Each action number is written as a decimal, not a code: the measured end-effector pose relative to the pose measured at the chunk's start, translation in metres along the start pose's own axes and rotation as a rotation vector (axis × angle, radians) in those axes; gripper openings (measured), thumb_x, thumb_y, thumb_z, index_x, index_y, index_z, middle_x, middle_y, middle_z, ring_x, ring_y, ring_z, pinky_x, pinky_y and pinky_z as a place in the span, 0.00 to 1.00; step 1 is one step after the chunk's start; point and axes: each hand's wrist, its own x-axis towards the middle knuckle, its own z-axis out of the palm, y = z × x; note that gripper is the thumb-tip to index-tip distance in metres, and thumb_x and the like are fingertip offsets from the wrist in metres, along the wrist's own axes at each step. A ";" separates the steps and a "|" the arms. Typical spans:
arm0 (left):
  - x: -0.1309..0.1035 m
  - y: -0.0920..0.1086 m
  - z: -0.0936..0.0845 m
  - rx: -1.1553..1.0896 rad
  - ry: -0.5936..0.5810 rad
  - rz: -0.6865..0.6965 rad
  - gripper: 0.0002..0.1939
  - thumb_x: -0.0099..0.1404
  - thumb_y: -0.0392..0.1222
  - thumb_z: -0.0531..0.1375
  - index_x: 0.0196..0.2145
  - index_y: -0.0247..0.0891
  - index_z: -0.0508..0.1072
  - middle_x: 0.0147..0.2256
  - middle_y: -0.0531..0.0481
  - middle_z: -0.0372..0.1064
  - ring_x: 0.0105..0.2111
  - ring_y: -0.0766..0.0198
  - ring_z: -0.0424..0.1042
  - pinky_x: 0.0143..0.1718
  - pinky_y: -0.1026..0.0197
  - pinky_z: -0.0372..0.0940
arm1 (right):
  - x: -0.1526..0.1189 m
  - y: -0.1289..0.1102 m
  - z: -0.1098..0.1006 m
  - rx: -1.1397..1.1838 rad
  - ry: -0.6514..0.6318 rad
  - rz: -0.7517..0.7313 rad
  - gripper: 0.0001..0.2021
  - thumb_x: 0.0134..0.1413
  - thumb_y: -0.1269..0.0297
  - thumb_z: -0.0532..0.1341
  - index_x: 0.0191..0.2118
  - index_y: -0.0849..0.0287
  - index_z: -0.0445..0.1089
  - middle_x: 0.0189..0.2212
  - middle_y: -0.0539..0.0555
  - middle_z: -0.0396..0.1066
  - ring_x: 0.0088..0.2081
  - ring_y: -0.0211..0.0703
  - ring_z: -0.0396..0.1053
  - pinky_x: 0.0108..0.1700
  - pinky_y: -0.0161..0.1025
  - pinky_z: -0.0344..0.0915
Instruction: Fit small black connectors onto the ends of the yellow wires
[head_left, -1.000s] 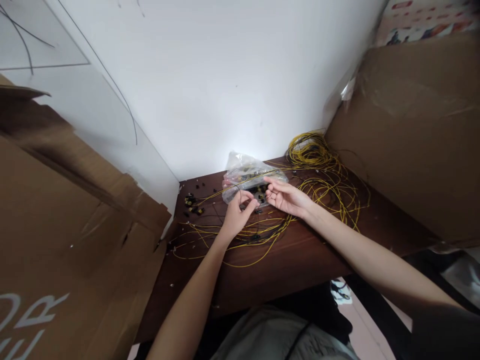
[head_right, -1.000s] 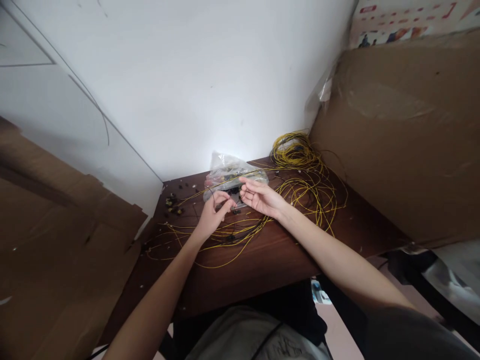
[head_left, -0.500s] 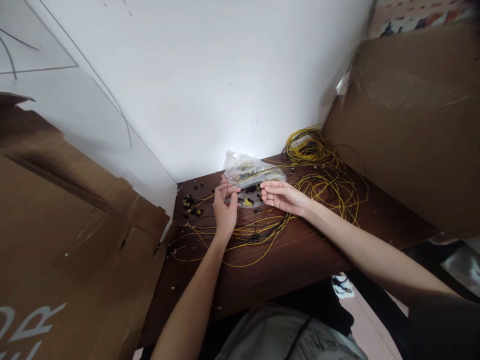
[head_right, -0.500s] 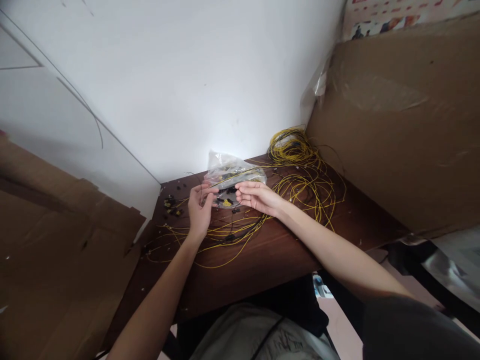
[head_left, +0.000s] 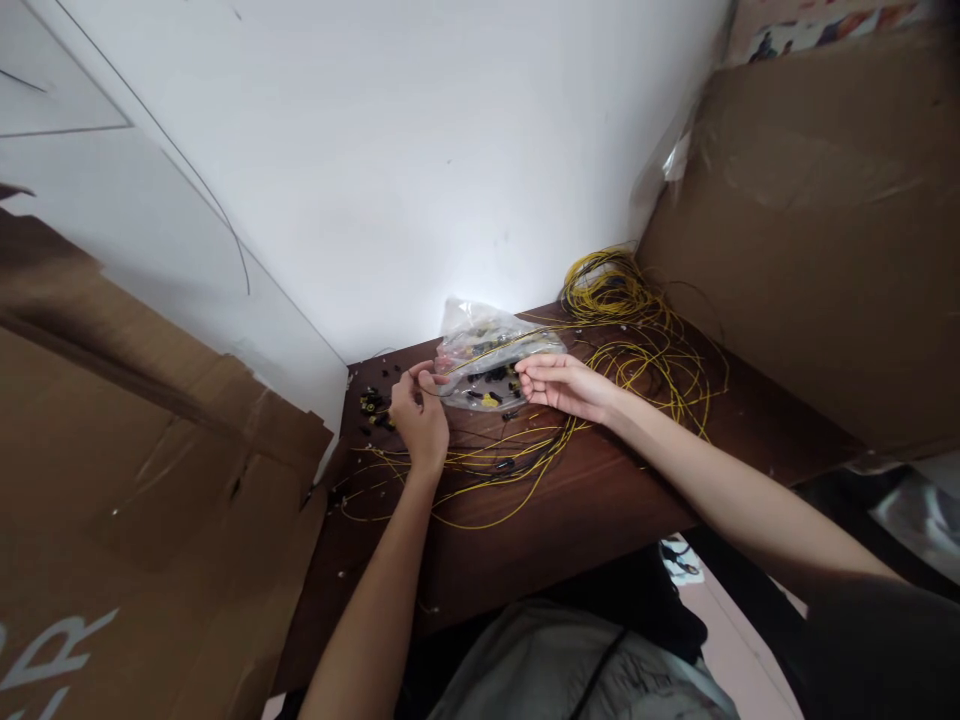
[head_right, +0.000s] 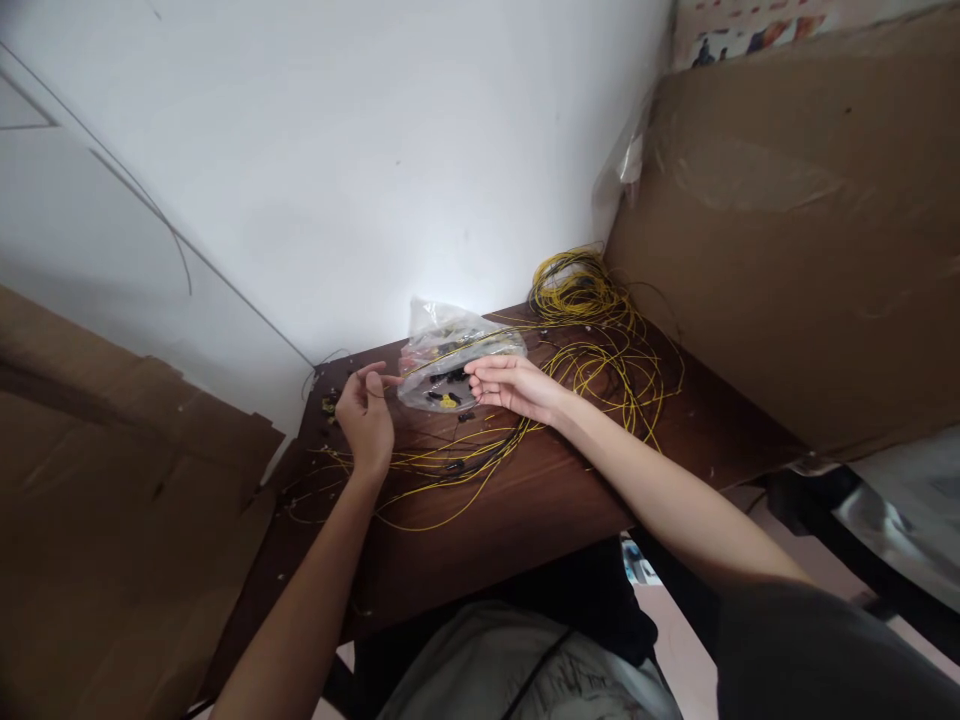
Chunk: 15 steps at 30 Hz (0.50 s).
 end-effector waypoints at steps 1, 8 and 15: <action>0.001 -0.002 0.000 0.045 0.002 0.021 0.12 0.64 0.41 0.49 0.40 0.37 0.70 0.32 0.48 0.73 0.37 0.61 0.67 0.42 0.58 0.61 | 0.000 -0.001 0.000 0.003 0.007 0.001 0.09 0.43 0.69 0.66 0.35 0.61 0.74 0.27 0.51 0.71 0.29 0.32 0.69 0.36 0.33 0.68; 0.006 -0.006 -0.001 0.256 0.029 0.141 0.14 0.55 0.28 0.51 0.34 0.39 0.73 0.35 0.47 0.71 0.40 0.55 0.63 0.45 0.53 0.57 | -0.001 -0.006 -0.001 0.008 0.040 -0.018 0.10 0.43 0.72 0.65 0.36 0.61 0.74 0.30 0.51 0.71 0.29 0.31 0.69 0.35 0.32 0.68; 0.006 0.003 -0.003 0.239 0.074 0.220 0.10 0.58 0.29 0.51 0.32 0.37 0.71 0.32 0.47 0.68 0.37 0.58 0.63 0.41 0.56 0.58 | -0.001 -0.003 0.000 -0.094 0.013 -0.053 0.09 0.43 0.71 0.65 0.35 0.60 0.74 0.29 0.51 0.72 0.28 0.31 0.68 0.34 0.32 0.67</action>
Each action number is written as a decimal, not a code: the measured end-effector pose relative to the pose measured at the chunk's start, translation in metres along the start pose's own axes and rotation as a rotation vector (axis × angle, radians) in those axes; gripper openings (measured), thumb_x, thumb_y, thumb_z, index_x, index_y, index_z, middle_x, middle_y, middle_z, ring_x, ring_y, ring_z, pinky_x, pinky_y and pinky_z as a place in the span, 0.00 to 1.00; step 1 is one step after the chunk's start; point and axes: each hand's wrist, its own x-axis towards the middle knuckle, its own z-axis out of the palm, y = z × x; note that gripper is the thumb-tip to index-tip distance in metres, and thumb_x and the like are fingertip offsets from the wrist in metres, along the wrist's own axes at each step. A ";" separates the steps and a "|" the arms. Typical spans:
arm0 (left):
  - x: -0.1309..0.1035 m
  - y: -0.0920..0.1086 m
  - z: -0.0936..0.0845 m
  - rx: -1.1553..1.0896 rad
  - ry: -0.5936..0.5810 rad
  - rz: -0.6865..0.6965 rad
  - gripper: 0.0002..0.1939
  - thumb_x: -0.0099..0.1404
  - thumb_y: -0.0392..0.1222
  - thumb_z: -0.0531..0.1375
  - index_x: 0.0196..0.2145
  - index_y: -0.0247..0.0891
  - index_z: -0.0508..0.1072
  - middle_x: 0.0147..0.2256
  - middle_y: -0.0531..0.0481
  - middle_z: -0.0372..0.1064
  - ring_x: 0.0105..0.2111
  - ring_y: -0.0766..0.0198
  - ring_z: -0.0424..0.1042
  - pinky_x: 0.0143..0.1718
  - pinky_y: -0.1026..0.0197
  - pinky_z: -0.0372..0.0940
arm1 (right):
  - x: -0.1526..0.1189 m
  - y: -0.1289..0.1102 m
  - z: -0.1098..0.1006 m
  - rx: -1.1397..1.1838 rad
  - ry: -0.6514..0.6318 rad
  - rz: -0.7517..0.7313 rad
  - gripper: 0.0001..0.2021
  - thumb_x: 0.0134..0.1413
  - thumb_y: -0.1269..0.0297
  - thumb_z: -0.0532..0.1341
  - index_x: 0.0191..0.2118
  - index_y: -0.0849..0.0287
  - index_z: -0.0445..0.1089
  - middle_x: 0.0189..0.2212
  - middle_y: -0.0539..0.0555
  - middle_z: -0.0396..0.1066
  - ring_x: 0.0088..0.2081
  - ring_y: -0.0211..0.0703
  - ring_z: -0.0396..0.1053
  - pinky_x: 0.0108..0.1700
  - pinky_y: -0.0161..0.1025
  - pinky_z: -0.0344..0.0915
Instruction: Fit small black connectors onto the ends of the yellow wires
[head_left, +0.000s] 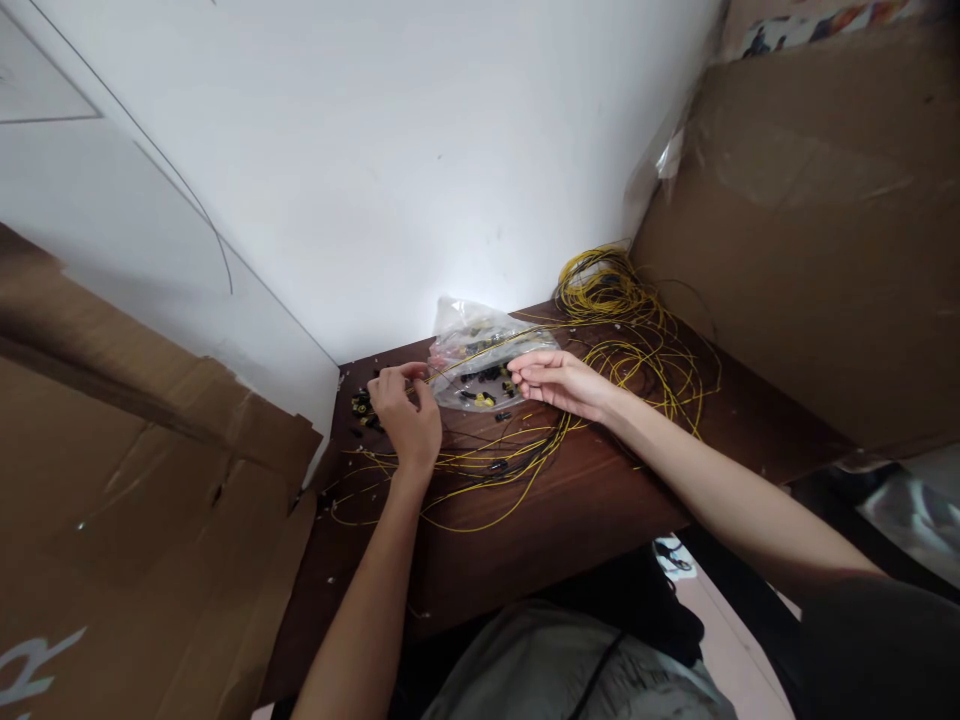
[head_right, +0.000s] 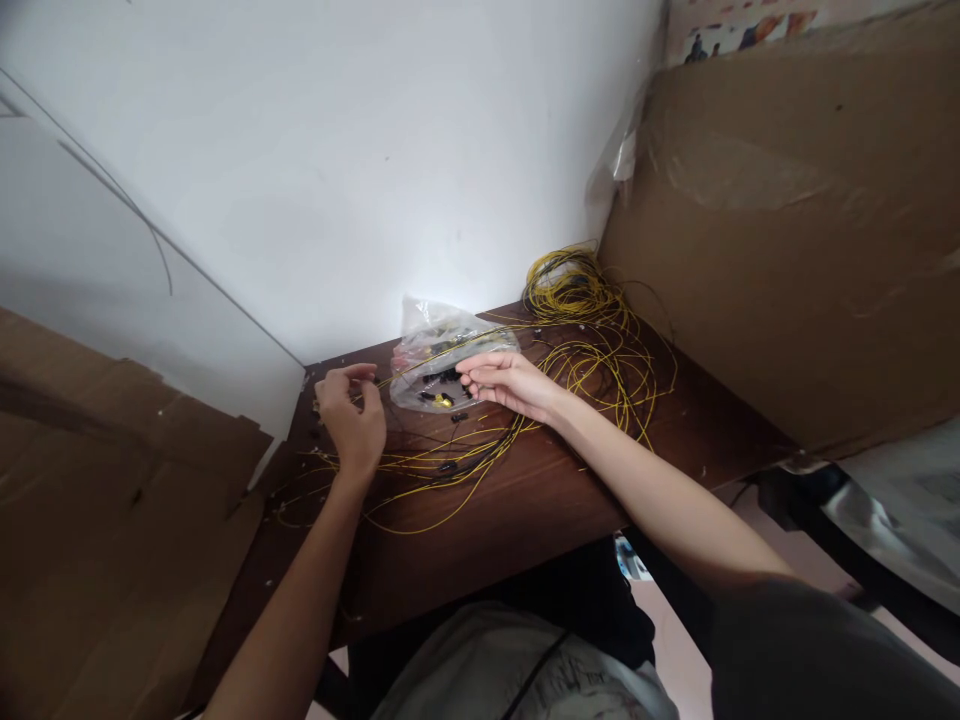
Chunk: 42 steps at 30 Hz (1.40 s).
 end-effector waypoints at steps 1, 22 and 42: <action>-0.001 0.003 0.001 -0.033 -0.026 0.027 0.09 0.59 0.29 0.52 0.32 0.37 0.71 0.32 0.47 0.68 0.36 0.59 0.63 0.40 0.57 0.59 | 0.000 0.001 0.001 -0.034 0.004 -0.013 0.10 0.42 0.71 0.65 0.35 0.61 0.73 0.29 0.51 0.72 0.27 0.31 0.67 0.33 0.32 0.66; -0.022 0.021 0.022 -0.539 -0.600 -0.305 0.11 0.57 0.44 0.59 0.30 0.33 0.76 0.27 0.49 0.73 0.27 0.66 0.68 0.31 0.64 0.61 | -0.004 0.010 0.016 -0.589 0.056 -0.342 0.07 0.46 0.65 0.63 0.30 0.62 0.66 0.25 0.50 0.68 0.27 0.34 0.64 0.33 0.35 0.62; -0.028 0.014 0.029 -0.506 -0.682 -0.258 0.13 0.59 0.46 0.56 0.26 0.34 0.74 0.27 0.49 0.73 0.29 0.64 0.69 0.34 0.64 0.61 | -0.011 0.015 0.022 -0.939 0.106 -0.629 0.07 0.53 0.70 0.57 0.39 0.62 0.66 0.27 0.50 0.67 0.29 0.35 0.66 0.34 0.34 0.64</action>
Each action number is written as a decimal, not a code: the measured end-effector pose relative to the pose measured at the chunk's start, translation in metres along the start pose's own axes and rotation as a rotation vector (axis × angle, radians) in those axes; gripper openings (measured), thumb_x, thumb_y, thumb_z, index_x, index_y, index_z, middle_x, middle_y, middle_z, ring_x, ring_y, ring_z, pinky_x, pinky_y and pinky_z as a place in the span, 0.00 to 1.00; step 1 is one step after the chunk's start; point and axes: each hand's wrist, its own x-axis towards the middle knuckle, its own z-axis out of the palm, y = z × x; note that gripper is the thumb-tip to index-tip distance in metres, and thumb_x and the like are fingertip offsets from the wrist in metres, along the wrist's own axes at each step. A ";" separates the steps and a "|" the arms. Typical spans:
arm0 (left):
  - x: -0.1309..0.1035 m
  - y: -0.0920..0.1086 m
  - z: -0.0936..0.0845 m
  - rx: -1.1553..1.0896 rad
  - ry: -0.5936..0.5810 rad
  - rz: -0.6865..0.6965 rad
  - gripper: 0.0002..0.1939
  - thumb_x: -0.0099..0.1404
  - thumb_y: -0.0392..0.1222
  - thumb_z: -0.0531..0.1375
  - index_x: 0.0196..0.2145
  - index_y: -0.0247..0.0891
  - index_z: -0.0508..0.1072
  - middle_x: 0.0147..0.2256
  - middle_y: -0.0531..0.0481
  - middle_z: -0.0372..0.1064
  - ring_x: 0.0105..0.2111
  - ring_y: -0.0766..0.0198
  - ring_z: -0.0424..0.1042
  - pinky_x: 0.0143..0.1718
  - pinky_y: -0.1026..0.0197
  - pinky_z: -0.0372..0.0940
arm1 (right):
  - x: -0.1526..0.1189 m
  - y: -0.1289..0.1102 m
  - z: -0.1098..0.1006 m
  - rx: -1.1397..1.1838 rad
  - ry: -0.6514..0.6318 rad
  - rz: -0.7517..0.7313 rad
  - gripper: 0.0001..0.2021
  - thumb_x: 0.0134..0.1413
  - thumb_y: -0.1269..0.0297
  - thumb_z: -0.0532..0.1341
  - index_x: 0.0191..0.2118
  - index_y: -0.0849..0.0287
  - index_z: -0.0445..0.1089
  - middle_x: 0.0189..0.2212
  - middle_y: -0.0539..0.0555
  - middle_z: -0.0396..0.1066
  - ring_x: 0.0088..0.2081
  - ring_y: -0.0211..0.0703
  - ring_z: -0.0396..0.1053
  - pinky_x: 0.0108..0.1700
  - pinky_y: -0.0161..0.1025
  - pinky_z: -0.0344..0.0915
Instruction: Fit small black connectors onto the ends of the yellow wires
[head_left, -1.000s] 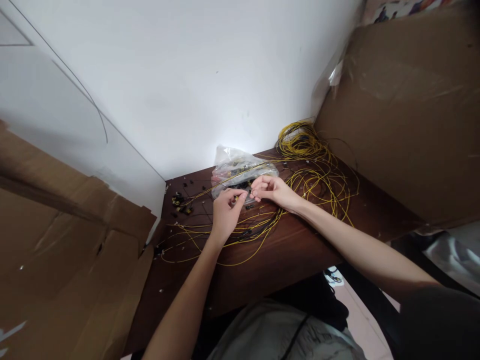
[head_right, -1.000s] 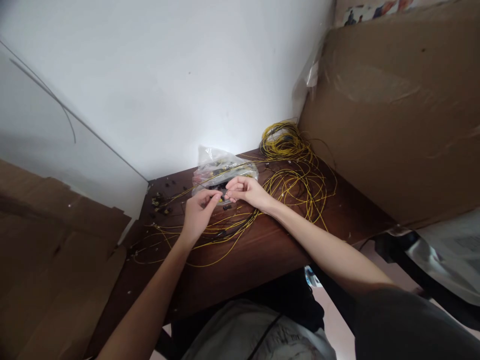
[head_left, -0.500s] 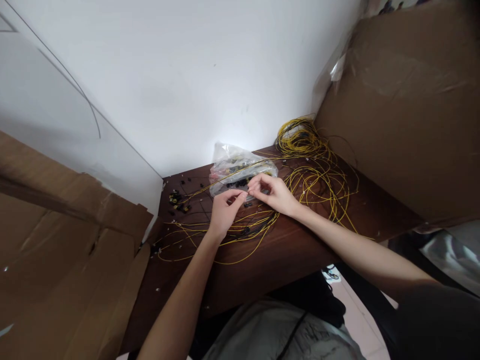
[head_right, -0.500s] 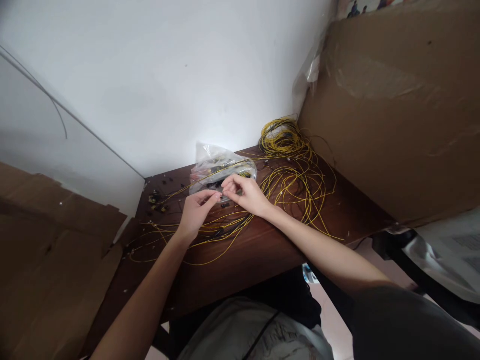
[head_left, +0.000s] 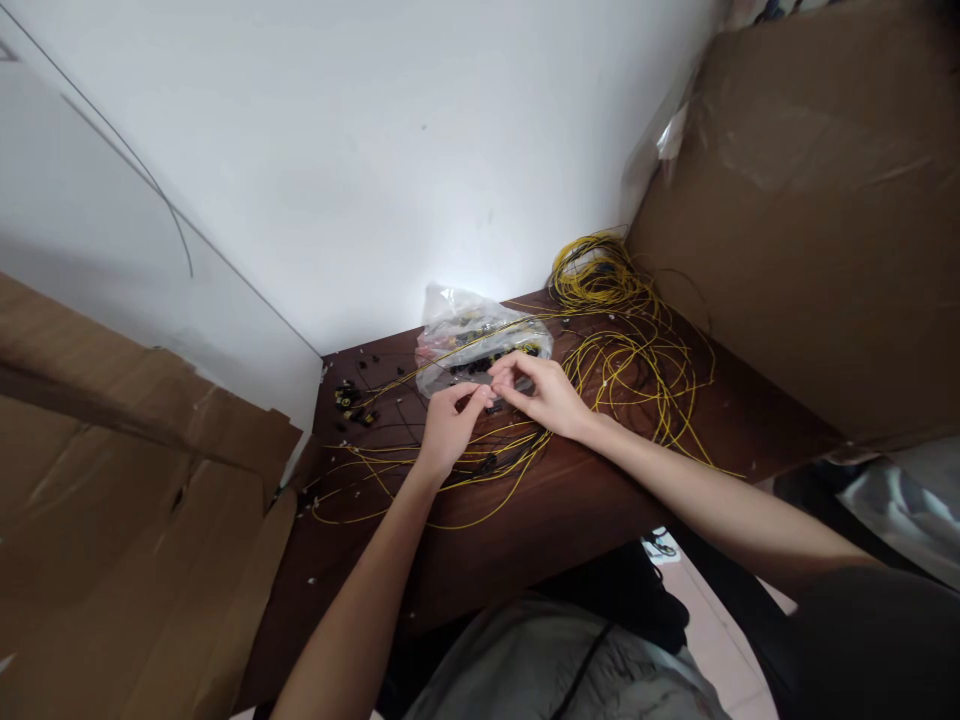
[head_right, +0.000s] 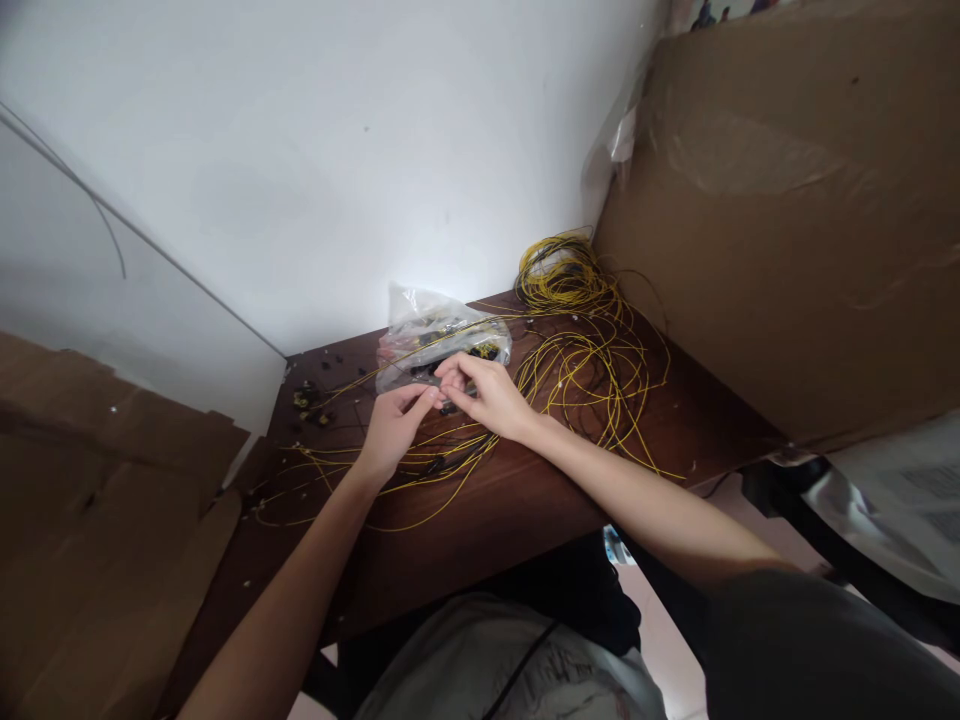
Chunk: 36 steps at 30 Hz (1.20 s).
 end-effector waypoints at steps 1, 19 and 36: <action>0.000 0.000 0.000 -0.002 0.000 0.000 0.13 0.59 0.46 0.56 0.26 0.34 0.74 0.27 0.49 0.73 0.29 0.63 0.69 0.34 0.64 0.61 | 0.000 0.000 0.000 0.005 0.000 0.006 0.06 0.53 0.70 0.57 0.38 0.62 0.66 0.27 0.50 0.67 0.29 0.35 0.66 0.34 0.34 0.64; -0.004 0.006 0.002 0.199 0.067 0.164 0.10 0.62 0.40 0.53 0.27 0.34 0.71 0.25 0.51 0.66 0.26 0.68 0.62 0.28 0.66 0.55 | 0.005 0.010 -0.001 0.348 -0.124 0.434 0.15 0.45 0.55 0.64 0.31 0.64 0.69 0.20 0.50 0.68 0.21 0.33 0.65 0.22 0.31 0.61; -0.006 0.009 -0.011 0.613 -0.041 0.326 0.10 0.63 0.42 0.54 0.31 0.38 0.73 0.30 0.49 0.67 0.35 0.61 0.63 0.37 0.60 0.59 | 0.012 0.006 -0.009 0.577 0.033 0.565 0.13 0.40 0.57 0.66 0.25 0.62 0.67 0.19 0.48 0.65 0.18 0.29 0.60 0.17 0.29 0.56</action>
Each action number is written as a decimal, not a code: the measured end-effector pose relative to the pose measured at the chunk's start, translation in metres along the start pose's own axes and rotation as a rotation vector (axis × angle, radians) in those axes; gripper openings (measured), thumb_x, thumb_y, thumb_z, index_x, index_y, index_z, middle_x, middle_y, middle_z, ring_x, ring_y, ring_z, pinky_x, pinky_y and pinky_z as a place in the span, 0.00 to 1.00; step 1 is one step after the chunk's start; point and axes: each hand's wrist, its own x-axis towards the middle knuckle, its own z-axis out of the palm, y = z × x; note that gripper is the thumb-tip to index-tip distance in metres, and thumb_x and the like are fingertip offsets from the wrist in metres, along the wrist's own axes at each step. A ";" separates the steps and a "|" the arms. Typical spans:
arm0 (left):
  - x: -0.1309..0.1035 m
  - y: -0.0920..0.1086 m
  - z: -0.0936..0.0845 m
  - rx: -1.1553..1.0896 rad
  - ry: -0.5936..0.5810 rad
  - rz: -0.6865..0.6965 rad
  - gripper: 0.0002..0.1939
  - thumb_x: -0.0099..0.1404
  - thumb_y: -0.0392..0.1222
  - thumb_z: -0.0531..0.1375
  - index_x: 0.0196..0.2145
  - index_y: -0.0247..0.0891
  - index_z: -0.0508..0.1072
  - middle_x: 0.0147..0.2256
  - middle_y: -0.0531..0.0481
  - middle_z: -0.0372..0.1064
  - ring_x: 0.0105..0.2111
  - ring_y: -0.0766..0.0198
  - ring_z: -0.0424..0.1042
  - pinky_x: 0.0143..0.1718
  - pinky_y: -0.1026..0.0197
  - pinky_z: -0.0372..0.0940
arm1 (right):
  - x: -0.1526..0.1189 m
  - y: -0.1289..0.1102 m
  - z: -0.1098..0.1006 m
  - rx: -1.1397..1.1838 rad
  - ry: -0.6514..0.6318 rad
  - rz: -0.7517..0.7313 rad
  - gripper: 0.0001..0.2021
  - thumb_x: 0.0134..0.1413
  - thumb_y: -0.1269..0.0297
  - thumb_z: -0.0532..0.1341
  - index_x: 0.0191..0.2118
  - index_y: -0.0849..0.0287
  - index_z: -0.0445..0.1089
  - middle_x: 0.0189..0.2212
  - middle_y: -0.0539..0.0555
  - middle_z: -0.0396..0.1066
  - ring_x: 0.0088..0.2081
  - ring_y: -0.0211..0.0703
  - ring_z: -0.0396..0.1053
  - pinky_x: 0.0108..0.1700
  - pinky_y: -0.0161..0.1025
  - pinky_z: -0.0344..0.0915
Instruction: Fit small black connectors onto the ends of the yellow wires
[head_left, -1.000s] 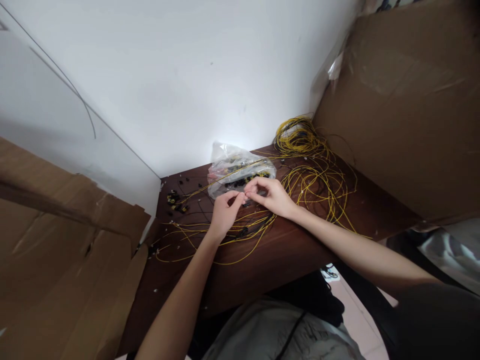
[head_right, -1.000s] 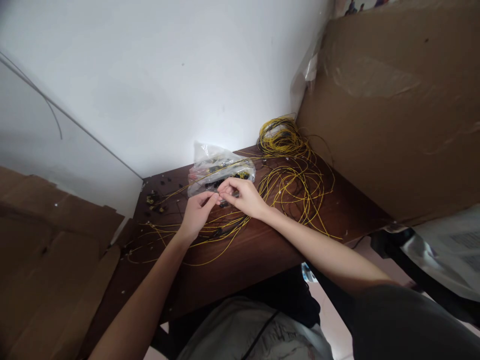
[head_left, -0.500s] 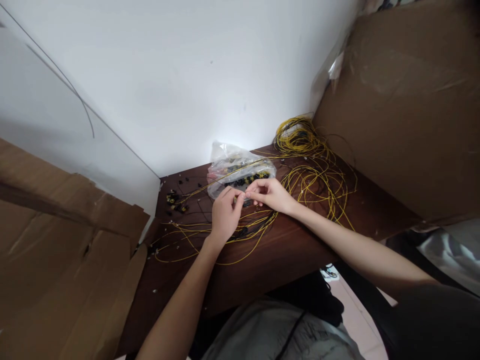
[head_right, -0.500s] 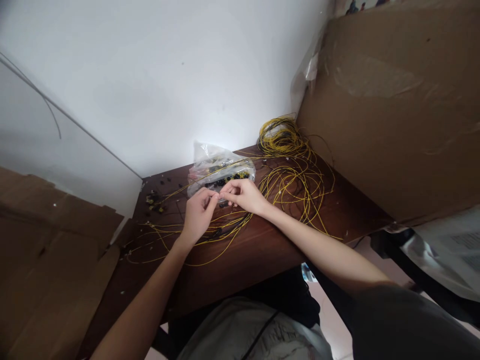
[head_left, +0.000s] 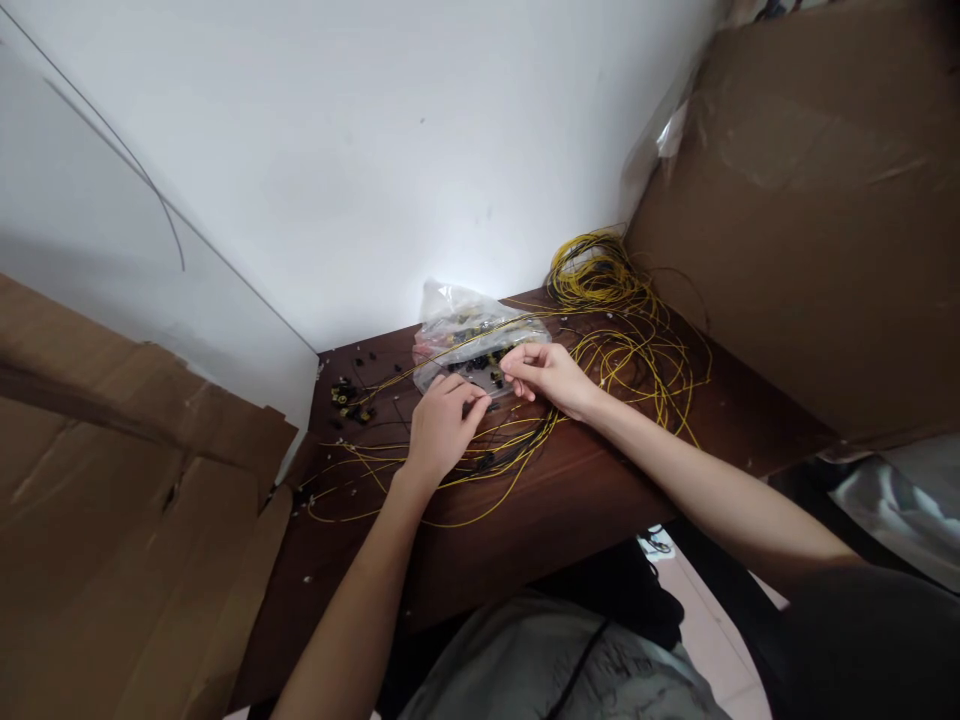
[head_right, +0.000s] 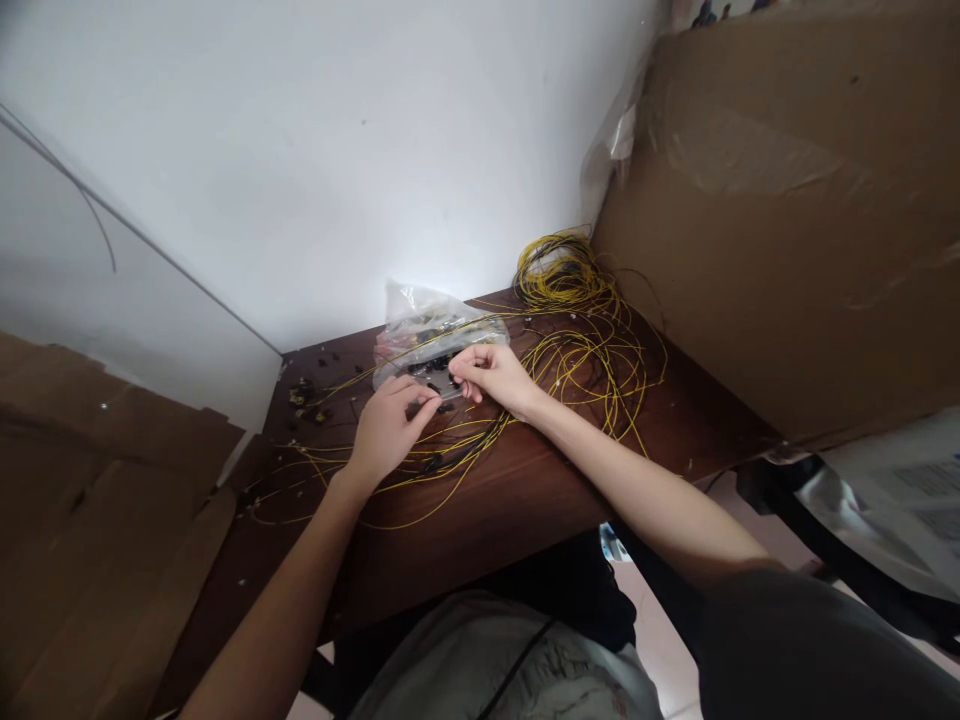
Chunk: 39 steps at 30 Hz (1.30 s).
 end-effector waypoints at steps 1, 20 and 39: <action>0.000 -0.002 0.000 0.011 0.008 0.004 0.09 0.63 0.41 0.54 0.32 0.38 0.73 0.31 0.49 0.67 0.35 0.61 0.63 0.38 0.60 0.59 | 0.001 0.000 -0.001 0.019 0.016 0.011 0.12 0.40 0.58 0.66 0.25 0.62 0.67 0.19 0.48 0.65 0.18 0.29 0.60 0.17 0.29 0.55; 0.000 -0.011 0.011 0.149 0.100 -0.044 0.14 0.63 0.39 0.53 0.43 0.37 0.73 0.43 0.43 0.66 0.43 0.54 0.60 0.47 0.51 0.59 | -0.002 -0.005 -0.006 0.069 -0.157 0.362 0.09 0.43 0.62 0.66 0.26 0.60 0.66 0.12 0.43 0.59 0.11 0.24 0.49 0.11 0.26 0.40; 0.000 -0.008 0.013 0.189 0.077 -0.009 0.06 0.61 0.37 0.55 0.32 0.39 0.72 0.40 0.48 0.69 0.41 0.54 0.60 0.42 0.52 0.57 | 0.001 0.007 -0.007 -0.388 -0.033 0.011 0.08 0.47 0.62 0.61 0.28 0.62 0.67 0.18 0.47 0.64 0.18 0.30 0.58 0.19 0.30 0.52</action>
